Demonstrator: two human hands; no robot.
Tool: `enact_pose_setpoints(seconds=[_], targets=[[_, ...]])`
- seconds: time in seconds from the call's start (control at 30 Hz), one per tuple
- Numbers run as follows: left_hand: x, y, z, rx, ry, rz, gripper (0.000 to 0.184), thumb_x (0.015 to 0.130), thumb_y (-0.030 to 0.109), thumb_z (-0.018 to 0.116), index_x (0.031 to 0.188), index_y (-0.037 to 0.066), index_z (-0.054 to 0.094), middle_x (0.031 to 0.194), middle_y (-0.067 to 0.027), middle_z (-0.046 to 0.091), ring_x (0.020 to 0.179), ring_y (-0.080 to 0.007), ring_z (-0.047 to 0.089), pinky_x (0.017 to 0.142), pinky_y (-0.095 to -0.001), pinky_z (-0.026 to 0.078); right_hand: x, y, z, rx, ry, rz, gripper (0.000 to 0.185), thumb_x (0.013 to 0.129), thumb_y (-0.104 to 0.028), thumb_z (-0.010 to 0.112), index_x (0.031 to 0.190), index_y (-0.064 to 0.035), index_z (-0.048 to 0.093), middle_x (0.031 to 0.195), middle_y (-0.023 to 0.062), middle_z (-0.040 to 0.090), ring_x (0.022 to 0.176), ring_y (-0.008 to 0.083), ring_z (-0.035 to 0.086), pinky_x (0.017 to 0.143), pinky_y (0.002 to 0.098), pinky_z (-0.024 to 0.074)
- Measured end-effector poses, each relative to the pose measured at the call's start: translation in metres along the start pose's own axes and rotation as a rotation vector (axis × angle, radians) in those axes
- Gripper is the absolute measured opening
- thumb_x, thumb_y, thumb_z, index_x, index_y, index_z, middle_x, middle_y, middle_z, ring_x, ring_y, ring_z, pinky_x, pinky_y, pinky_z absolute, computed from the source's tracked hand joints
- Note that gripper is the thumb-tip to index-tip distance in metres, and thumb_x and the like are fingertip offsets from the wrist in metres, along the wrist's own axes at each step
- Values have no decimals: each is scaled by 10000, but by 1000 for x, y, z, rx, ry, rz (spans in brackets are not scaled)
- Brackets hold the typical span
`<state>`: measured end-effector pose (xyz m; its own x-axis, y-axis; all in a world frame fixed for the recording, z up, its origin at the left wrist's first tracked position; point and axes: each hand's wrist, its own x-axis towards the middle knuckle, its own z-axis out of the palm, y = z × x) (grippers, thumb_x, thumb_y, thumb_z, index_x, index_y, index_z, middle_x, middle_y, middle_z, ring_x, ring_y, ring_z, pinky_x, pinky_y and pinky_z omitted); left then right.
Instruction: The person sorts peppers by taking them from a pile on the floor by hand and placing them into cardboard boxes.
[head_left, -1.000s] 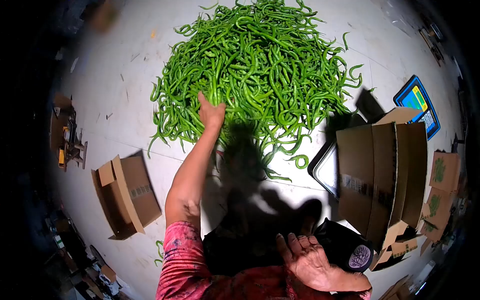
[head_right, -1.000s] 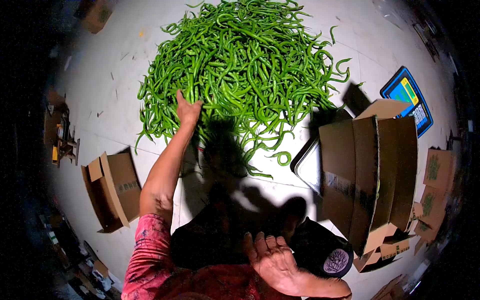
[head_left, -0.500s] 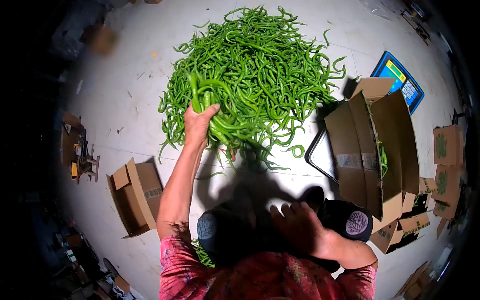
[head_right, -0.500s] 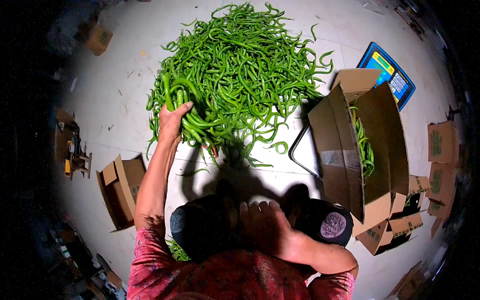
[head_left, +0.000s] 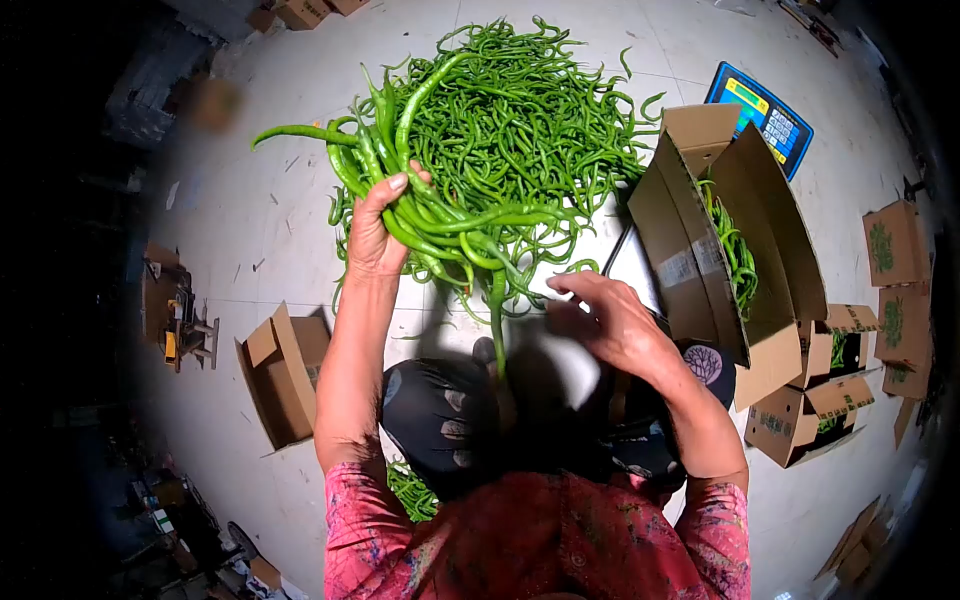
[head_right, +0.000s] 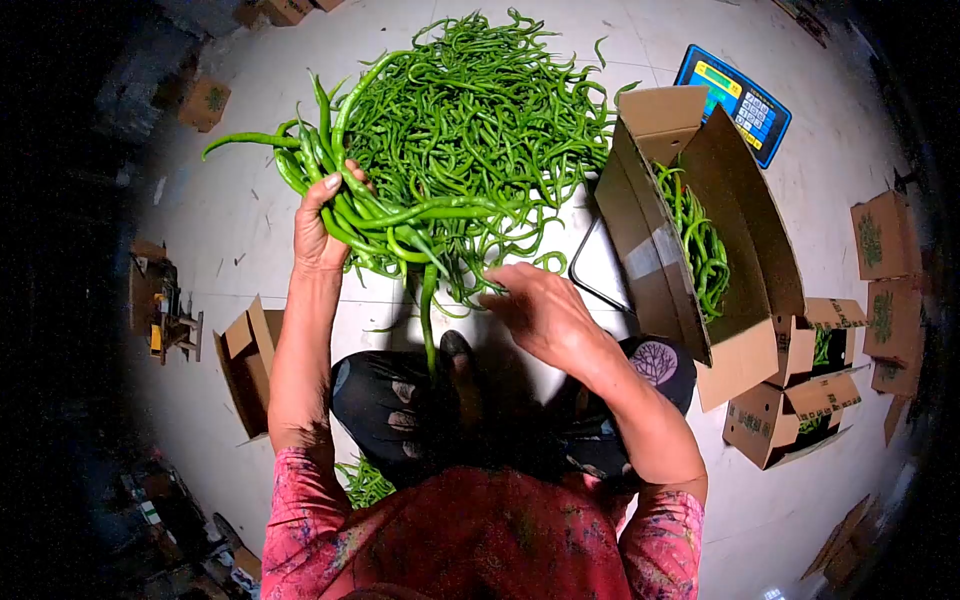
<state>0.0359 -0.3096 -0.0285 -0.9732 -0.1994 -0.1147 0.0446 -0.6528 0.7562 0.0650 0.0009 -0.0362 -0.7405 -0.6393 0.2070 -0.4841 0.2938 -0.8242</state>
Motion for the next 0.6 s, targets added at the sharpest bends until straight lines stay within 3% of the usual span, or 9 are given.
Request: enact_pose_setpoints(seconds=[0.03, 0.07, 0.17, 0.2, 0.3, 0.47, 0.6], targets=[[-3, -1, 8, -34, -16, -5, 291, 820, 82, 614, 1081, -37, 563, 942, -133, 646, 867, -246, 629, 848, -361, 528, 1, 6, 3, 115, 16, -43, 298, 780, -58, 659, 1065, -35, 576, 844, 202, 602, 799, 380, 594, 708, 412, 491], [-5, -3, 13, -50, -31, -11, 288, 823, 80, 610, 1081, -38, 563, 948, -134, 645, 875, -248, 627, 855, -363, 525, 2, 10, 3, 209, -70, -22, 286, 833, -152, 655, 1075, -33, 560, 905, 162, 613, 839, 323, 610, 735, 389, 491], [-8, -11, 22, -83, -56, -20, 293, 828, 80, 605, 1090, -43, 559, 985, -139, 641, 904, -245, 620, 887, -378, 512, 13, 0, 2, 1052, -326, 600, 364, 891, -214, 640, 1201, -41, 559, 1004, 75, 643, 873, 177, 615, 749, 271, 470], [-9, -15, 26, -60, -46, -6, 300, 826, 75, 609, 1097, -44, 559, 1001, -139, 640, 920, -242, 621, 898, -383, 508, 13, -11, 1, 1061, -279, 566, 364, 934, -265, 576, 1231, -59, 539, 966, 26, 621, 841, 110, 567, 732, 220, 442], [-19, -22, 44, -6, -74, 16, 373, 816, 34, 618, 1169, -51, 534, 1046, -131, 637, 1003, -238, 622, 924, -386, 503, 15, 4, 14, 1078, -226, 533, 421, 903, -328, 597, 1193, -27, 543, 989, 46, 570, 911, 142, 562, 742, 283, 476], [-21, -33, 42, 150, -24, 68, 416, 806, -9, 601, 1205, -62, 497, 1040, -184, 654, 935, -261, 660, 855, -371, 555, 18, 12, 10, 1108, 43, 686, 172, 949, -184, 517, 986, -20, 555, 771, 46, 593, 630, 109, 511, 608, 249, 447], [-18, -45, 27, 56, 50, 55, 412, 811, -7, 601, 1203, -78, 495, 1089, -183, 642, 992, -269, 644, 910, -383, 533, 18, 15, 9, 955, -56, 667, 211, 941, -208, 515, 985, -4, 549, 737, 58, 597, 582, 111, 514, 556, 255, 425]])
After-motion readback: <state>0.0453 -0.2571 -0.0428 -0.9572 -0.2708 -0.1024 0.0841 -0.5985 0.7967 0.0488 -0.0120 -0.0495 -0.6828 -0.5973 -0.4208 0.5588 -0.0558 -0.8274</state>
